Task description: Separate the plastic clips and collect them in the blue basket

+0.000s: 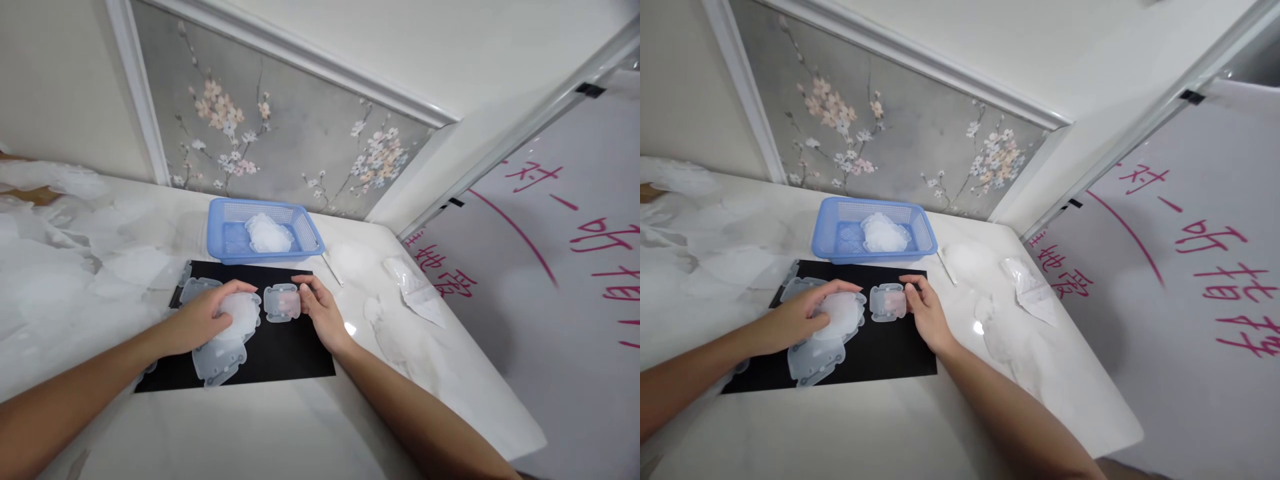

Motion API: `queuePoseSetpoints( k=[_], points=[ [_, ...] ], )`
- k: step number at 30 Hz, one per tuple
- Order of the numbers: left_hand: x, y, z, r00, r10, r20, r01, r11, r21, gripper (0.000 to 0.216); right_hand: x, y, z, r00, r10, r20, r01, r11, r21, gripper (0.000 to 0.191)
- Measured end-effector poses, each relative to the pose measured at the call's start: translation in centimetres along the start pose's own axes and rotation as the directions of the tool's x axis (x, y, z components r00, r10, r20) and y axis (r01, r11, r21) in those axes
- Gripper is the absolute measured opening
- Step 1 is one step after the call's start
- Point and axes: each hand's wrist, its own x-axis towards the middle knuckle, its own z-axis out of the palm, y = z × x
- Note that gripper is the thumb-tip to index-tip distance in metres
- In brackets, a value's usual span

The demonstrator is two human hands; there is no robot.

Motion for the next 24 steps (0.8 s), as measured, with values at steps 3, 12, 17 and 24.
queuePoseSetpoints(
  k=[3, 12, 17, 24],
  points=[
    [0.02, -0.08, -0.06, 1.000, 0.015, -0.001, -0.015, 1.000, 0.007, 0.064, 0.01, -0.02, 0.02, 1.000, -0.003, -0.011, 0.003, 1.000, 0.003, 0.041],
    [0.01, 0.09, 0.09, 1.000, 0.012, -0.028, -0.012, 1.000, 0.012, 0.062, 0.01, -0.06, 0.03, 1.000, -0.005, -0.011, 0.005, 1.000, -0.010, 0.040],
    [0.02, 0.00, -0.13, 0.999, 0.029, 0.017, -0.029, 1.000, 0.006, 0.062, -0.03, -0.26, 0.06, 1.000, -0.005, 0.000, 0.005, 0.999, -0.038, 0.040],
    [0.13, -0.29, 0.04, 0.999, 0.053, -0.002, -0.053, 0.996, -0.065, 0.050, -0.13, -0.56, 0.17, 0.999, -0.005, 0.038, 0.007, 0.999, -0.053, 0.034]
  ],
)
